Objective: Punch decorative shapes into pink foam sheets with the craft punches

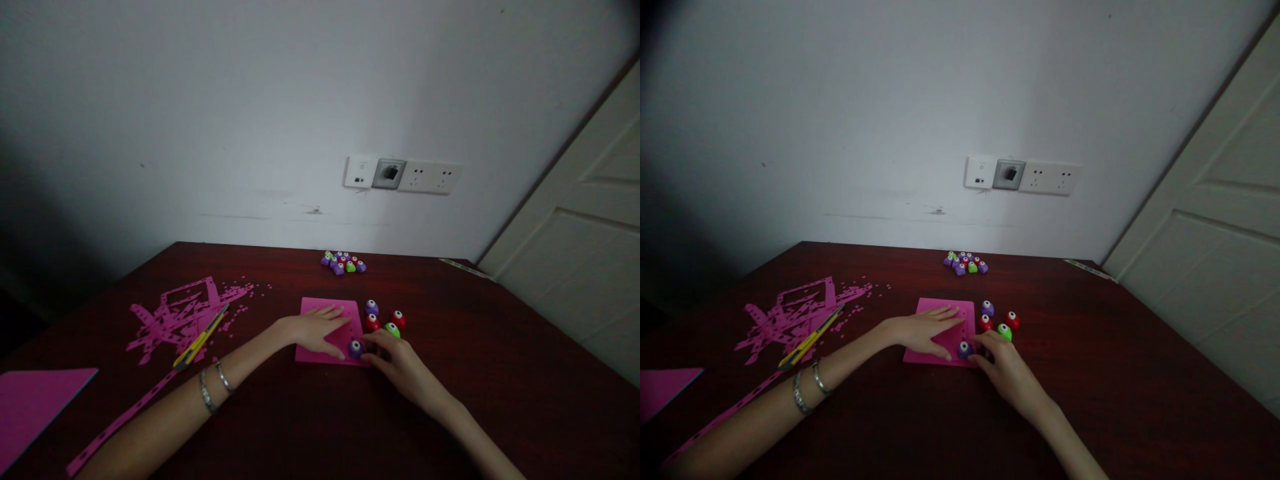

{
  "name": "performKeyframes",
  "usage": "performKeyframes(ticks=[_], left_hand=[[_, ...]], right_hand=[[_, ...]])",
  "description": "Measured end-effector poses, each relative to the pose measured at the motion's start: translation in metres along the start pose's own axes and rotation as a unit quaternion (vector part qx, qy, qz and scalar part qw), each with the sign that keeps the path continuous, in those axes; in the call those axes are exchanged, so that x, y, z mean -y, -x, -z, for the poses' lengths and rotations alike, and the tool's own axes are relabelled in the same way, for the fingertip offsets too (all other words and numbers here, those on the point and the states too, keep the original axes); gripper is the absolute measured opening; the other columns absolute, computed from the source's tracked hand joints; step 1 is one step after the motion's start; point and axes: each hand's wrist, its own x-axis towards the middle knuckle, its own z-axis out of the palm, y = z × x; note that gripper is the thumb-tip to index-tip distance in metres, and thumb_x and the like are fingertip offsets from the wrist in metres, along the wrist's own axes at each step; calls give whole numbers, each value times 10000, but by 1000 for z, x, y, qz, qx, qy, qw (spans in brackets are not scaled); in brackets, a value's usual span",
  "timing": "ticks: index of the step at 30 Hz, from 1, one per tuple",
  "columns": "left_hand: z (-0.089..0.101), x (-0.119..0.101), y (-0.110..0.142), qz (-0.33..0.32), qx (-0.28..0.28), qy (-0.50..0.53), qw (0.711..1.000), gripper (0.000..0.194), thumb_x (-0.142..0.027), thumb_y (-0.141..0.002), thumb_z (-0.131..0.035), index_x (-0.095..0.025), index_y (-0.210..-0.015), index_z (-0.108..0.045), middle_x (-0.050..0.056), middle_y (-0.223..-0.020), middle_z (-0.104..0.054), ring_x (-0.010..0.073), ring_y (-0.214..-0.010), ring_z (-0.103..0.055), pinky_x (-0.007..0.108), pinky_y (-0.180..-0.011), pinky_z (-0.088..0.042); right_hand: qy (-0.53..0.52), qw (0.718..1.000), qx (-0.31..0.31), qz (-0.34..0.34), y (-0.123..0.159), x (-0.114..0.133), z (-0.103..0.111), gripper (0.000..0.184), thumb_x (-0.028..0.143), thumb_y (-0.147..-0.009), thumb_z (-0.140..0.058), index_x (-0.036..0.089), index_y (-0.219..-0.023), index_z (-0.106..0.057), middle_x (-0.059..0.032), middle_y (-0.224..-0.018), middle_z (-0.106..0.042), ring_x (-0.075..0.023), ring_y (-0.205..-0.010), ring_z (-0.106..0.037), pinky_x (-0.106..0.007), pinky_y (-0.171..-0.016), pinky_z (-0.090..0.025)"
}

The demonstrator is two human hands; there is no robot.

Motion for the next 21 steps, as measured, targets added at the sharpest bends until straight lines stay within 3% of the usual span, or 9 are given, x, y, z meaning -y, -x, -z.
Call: performKeyframes(ticks=[4, 7, 9, 11, 14, 21], left_hand=[[13, -8, 5, -19, -57, 30, 998, 813, -629, -791, -417, -123, -1399, -232, 132, -1476, -129, 258, -1359, -112, 383, -1083, -171], [21, -10, 6, -27, -143, 39, 989, 613, -553, -824, -435, -142, -1278, -455, 132, -1412, -330, 248, -1292, -303, 361, -1029, -265], [25, -11, 6, -15, -214, 51, 975, 460, -484, -845, -436, -139, -1104, -594, 125, -1226, -544, 219, -1122, -488, 327, -935, -355], [26, -12, 5, 5, -257, 77, 963, 388, -433, -855, -425, -125, -912, -655, 92, -937, -659, 171, -871, -585, 283, -782, -420], [24, -14, 3, 28, -242, 155, 957, 383, -406, -848, -425, -115, -725, -642, 33, -654, -626, 112, -604, -562, 230, -579, -414], [15, -13, -8, 70, -132, 306, 940, 394, -422, -826, -473, -118, -609, -599, -12, -485, -536, 67, -403, -474, 191, -401, -341]], right_hand=[[-28, 999, -30, -24, 1, 4, 8, 211, 346, -784, -579, 182, -904, -636, -31, -794, -625, -145, -677, -538, -251, -621, -419], [-78, 994, -31, -71, 0, 5, 10, 257, 418, -789, -550, 171, -806, -620, -9, -671, -614, -117, -567, -521, -222, -522, -393], [-112, 986, -20, -122, -3, 6, 9, 337, 475, -797, -506, 160, -704, -581, 4, -566, -583, -85, -435, -461, -202, -415, -335], [-136, 977, 6, -163, -7, 7, 7, 408, 515, -799, -466, 160, -610, -531, 19, -466, -533, -58, -332, -378, -190, -339, -259], [-151, 966, 76, -197, -15, 12, 8, 458, 541, -790, -452, 163, -539, -511, 30, -391, -480, -46, -279, -325, -180, -290, -205], [-137, 942, 214, -220, -32, 20, 21, 515, 542, -797, -464, 141, -484, -545, 35, -370, -453, -21, -271, -293, -158, -269, -174]])
